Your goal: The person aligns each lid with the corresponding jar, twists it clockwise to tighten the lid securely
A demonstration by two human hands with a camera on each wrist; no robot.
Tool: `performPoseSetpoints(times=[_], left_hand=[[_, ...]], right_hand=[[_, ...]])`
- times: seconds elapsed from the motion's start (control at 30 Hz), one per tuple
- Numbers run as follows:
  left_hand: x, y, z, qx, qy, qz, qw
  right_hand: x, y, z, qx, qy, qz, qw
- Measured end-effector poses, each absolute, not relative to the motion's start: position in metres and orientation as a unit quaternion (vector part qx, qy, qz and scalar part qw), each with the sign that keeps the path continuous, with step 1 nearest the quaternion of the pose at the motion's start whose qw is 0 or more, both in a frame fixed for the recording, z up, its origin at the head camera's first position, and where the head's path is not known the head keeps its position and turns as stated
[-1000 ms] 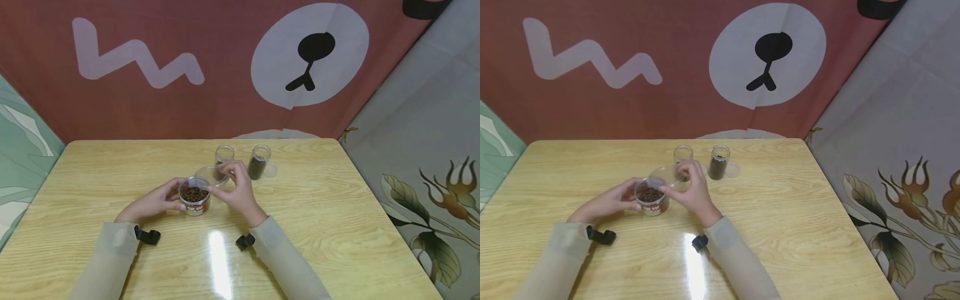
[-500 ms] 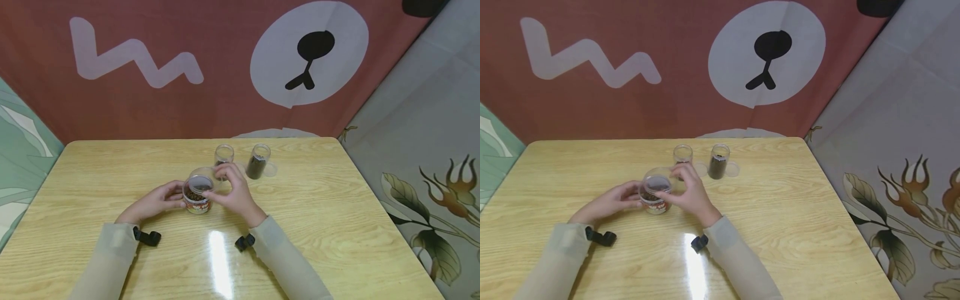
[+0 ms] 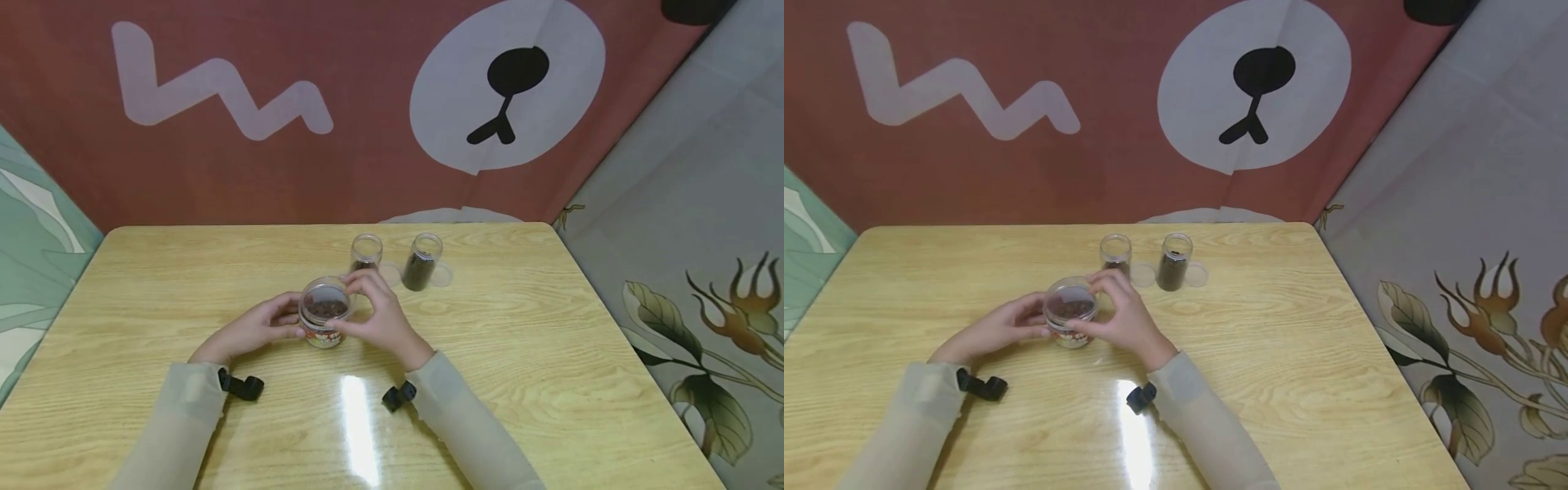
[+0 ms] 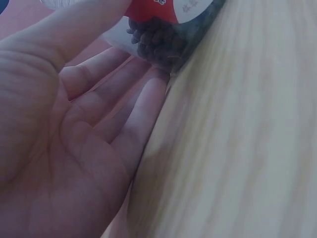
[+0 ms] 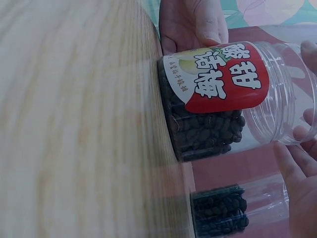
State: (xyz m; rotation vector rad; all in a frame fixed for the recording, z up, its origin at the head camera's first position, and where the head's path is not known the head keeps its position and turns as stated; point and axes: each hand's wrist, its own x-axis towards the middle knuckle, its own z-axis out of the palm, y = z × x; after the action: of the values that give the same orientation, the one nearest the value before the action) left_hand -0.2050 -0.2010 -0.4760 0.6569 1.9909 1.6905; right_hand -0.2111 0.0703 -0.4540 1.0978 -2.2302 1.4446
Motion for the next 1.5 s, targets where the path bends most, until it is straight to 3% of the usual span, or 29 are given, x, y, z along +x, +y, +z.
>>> performPoseSetpoints(times=[0.73, 1.2, 1.5], left_hand=[[-0.2043, -0.2027, -0.4775, 0.221, 0.734, 0.598, 0.235], [-0.2056, -0.2015, -0.4762, 0.223, 0.735, 0.594, 0.237], [-0.2039, -0.2007, -0.4764, 0.224, 0.727, 0.604, 0.239]], right_hand=[[-0.2083, 0.0709, -0.4529, 0.358, -0.784, 0.503, 0.064], [-0.21, 0.0708, -0.4555, 0.369, -0.786, 0.493, 0.06], [-0.2072, 0.0708, -0.4495, 0.365, -0.805, 0.467, 0.027]])
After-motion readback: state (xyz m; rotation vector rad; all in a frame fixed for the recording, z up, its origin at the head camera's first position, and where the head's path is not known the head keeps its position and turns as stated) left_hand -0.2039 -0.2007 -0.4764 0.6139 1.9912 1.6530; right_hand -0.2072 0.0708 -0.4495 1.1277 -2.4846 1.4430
